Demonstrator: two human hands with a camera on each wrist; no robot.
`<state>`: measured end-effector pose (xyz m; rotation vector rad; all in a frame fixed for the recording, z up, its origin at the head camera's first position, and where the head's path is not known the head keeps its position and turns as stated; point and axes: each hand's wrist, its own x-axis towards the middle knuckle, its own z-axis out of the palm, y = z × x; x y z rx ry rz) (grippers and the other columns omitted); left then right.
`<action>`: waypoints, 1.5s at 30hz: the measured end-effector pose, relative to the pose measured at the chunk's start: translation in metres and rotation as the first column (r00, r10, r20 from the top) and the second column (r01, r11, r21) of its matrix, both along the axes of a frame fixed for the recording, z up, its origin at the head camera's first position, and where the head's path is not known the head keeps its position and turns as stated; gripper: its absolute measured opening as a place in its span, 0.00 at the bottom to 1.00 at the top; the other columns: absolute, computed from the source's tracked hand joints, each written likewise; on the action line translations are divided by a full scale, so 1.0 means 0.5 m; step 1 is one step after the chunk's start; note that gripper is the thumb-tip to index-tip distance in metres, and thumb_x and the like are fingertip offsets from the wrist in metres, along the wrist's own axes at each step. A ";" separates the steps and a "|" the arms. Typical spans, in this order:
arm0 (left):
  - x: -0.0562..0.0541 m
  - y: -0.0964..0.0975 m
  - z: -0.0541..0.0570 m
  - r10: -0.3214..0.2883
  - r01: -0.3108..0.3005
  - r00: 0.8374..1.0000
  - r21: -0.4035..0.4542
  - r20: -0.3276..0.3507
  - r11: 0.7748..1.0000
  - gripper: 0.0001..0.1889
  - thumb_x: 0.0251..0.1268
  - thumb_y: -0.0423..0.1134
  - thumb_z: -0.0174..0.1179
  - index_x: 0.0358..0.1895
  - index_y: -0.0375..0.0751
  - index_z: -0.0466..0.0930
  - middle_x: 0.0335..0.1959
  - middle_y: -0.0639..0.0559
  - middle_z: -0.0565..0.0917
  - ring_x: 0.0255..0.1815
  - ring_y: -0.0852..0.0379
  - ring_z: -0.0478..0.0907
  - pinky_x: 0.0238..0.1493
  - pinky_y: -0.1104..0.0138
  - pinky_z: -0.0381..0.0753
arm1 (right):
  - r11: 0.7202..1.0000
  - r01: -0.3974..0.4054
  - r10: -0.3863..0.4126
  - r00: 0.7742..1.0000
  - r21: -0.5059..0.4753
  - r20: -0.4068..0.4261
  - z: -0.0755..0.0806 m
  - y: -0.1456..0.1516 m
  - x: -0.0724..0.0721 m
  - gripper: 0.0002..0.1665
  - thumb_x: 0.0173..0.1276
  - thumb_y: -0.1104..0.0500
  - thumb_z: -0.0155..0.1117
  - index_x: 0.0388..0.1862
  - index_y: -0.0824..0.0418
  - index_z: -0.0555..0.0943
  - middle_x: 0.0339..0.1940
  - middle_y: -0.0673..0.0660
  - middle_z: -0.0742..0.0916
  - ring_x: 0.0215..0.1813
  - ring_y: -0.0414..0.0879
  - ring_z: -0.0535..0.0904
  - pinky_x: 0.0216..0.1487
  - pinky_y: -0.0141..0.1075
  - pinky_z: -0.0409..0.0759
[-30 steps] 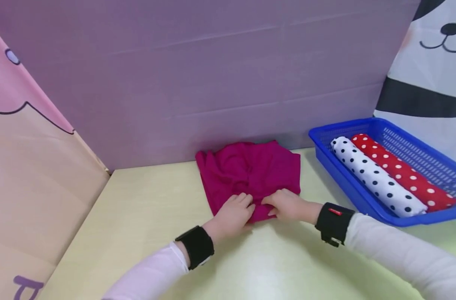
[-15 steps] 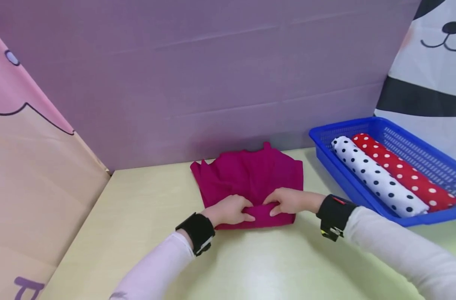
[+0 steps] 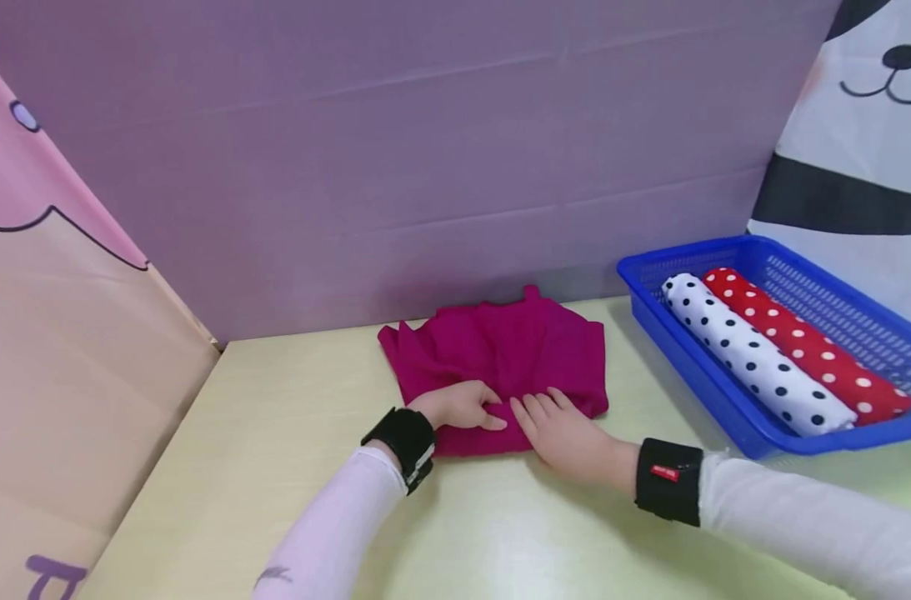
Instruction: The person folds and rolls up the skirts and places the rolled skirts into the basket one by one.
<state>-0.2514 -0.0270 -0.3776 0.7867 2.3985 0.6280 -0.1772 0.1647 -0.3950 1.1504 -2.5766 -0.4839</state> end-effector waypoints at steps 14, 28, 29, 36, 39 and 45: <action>0.069 -0.002 -0.014 -0.288 0.116 0.829 -0.356 -0.479 0.927 0.34 0.59 0.59 0.60 0.60 0.38 0.66 0.50 0.48 0.75 0.53 0.54 0.72 0.56 0.62 0.74 | 0.984 0.049 -0.022 0.987 -0.171 0.159 -0.014 -0.033 -0.061 0.31 0.45 0.47 0.76 0.38 0.65 0.73 0.30 0.57 0.81 0.33 0.50 0.78 0.37 0.41 0.77; 0.096 0.033 -0.064 -0.174 -0.201 0.401 -0.272 -0.899 0.941 0.16 0.55 0.44 0.64 0.41 0.40 0.72 0.33 0.50 0.75 0.37 0.56 0.74 0.35 0.68 0.76 | 0.941 0.218 -0.007 0.777 -0.259 0.630 0.018 -0.024 -0.133 0.15 0.41 0.59 0.68 0.25 0.57 0.70 0.18 0.48 0.76 0.25 0.43 0.72 0.32 0.34 0.73; 0.093 0.035 -0.062 -0.171 -0.200 0.399 -0.268 -0.901 0.942 0.14 0.56 0.43 0.64 0.40 0.40 0.73 0.32 0.50 0.75 0.36 0.56 0.74 0.34 0.68 0.77 | 0.936 0.237 -0.003 0.743 -0.259 0.670 0.022 -0.023 -0.138 0.14 0.41 0.60 0.67 0.24 0.57 0.71 0.18 0.48 0.75 0.24 0.42 0.71 0.32 0.33 0.72; 0.056 0.034 -0.027 -0.124 -0.087 0.693 -0.252 -0.711 0.964 0.12 0.44 0.42 0.70 0.30 0.43 0.78 0.26 0.51 0.80 0.30 0.55 0.79 0.31 0.65 0.80 | 0.903 0.354 0.021 0.533 -0.245 0.846 0.032 -0.024 -0.153 0.10 0.40 0.62 0.66 0.22 0.58 0.74 0.15 0.45 0.72 0.23 0.38 0.67 0.31 0.29 0.69; 0.036 0.031 -0.017 -0.091 -0.054 0.774 -0.209 -0.627 0.976 0.12 0.39 0.43 0.72 0.21 0.46 0.76 0.20 0.54 0.80 0.25 0.56 0.78 0.27 0.65 0.77 | 0.898 0.363 0.013 0.543 -0.248 0.840 0.031 -0.027 -0.149 0.12 0.40 0.60 0.70 0.23 0.56 0.75 0.18 0.44 0.75 0.25 0.38 0.69 0.32 0.30 0.71; 0.006 0.031 -0.018 -0.083 -0.015 0.856 -0.185 -0.510 0.983 0.17 0.38 0.47 0.73 0.15 0.50 0.71 0.14 0.59 0.73 0.21 0.59 0.72 0.24 0.69 0.71 | 0.902 0.338 -0.024 0.662 -0.269 0.750 0.025 -0.028 -0.138 0.18 0.37 0.56 0.76 0.23 0.53 0.74 0.19 0.45 0.77 0.25 0.39 0.71 0.31 0.32 0.73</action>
